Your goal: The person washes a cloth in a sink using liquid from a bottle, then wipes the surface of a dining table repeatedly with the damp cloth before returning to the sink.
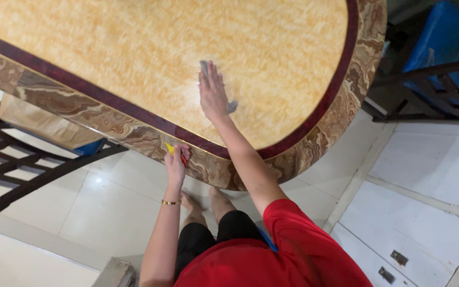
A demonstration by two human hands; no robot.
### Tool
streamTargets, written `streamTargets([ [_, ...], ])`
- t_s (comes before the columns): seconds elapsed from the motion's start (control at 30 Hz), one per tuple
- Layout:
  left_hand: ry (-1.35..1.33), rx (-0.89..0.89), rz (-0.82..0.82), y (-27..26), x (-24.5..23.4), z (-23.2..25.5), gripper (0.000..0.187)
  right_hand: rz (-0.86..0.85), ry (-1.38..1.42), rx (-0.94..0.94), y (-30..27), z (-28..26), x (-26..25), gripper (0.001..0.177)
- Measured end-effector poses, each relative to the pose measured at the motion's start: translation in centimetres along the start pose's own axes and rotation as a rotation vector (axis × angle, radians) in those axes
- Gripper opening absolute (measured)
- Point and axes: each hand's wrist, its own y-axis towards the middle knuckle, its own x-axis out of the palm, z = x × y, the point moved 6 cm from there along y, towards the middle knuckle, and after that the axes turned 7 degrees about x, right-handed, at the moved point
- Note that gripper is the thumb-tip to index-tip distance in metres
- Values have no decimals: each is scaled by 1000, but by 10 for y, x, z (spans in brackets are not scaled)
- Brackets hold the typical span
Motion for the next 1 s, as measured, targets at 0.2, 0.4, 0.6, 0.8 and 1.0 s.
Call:
streamTargets([
  [0.2, 14, 18, 217, -12, -63, -6, 43, 145, -158, -97, 31, -5, 44, 45],
  [0.4, -185, -167, 637, -19, -144, -73, 39, -86, -119, -461, -41, -99, 60, 60],
  [0.6, -219, -648, 249, -25, -129, -116, 39, -3, -443, -285, -84, -81, 24, 59],
  [0.8, -185, -534, 96, -25, -93, -118, 40, 14, -98, -172, -28, -75, 36, 53],
  [1.0, -224, -631, 56, -33, -85, -118, 36, 18, -148, -128, -17, -77, 43, 52],
])
